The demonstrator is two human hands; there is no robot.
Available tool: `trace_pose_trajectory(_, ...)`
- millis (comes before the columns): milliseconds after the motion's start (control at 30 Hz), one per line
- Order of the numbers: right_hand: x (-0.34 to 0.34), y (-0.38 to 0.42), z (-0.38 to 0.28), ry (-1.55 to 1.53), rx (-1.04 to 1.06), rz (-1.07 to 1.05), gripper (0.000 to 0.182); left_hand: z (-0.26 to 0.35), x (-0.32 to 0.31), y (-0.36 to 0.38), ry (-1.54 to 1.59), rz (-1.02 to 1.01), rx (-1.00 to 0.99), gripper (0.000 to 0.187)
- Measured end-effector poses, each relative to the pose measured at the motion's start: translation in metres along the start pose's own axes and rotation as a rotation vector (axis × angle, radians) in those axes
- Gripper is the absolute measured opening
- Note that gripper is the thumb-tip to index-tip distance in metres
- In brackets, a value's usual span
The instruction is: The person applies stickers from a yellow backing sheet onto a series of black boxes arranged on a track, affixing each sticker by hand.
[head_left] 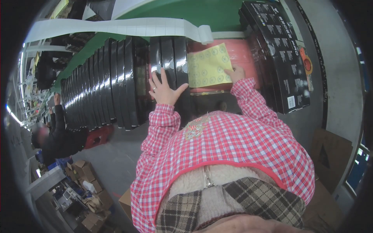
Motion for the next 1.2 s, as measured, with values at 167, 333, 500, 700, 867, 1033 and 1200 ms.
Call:
trace_pose_trajectory(167,-0.004,0.024,-0.029,0.044,0.066,0.006,0.028,-0.005,0.003,0.007,0.113,-0.04,0.008,0.099)
trace_pose_trajectory(333,-0.021,0.048,-0.059,0.174,0.237,-0.021,0.021,0.007,0.006,0.012,0.028,-0.071,-0.018,0.104)
trace_pose_trajectory(500,-0.039,0.063,-0.074,0.244,0.318,-0.075,0.021,0.007,0.0,0.013,-0.03,-0.117,-0.01,0.108)
trace_pose_trajectory(700,-0.04,0.068,-0.076,0.219,0.376,-0.11,0.016,-0.014,0.001,0.007,0.056,-0.108,0.005,0.109)
trace_pose_trajectory(867,-0.04,0.085,-0.096,0.24,0.442,-0.122,0.011,-0.033,0.005,0.004,0.209,-0.132,0.026,0.108)
trace_pose_trajectory(1033,-0.037,0.064,-0.09,0.259,0.461,-0.084,0.008,-0.032,0.005,0.004,0.189,-0.142,0.015,0.11)
trace_pose_trajectory(1200,-0.028,0.052,-0.081,0.151,0.359,-0.04,0.013,-0.025,0.011,0.01,0.169,-0.115,-0.018,0.112)
Point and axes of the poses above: each hand's wrist, its own y-axis away from the middle knuckle, its own x-axis out of the back of the hand, z = x × y, the point moved 9 cm from there along -y, towards the middle knuckle, and after that the axes turned 2 degrees about z, right-handed, at the moved point
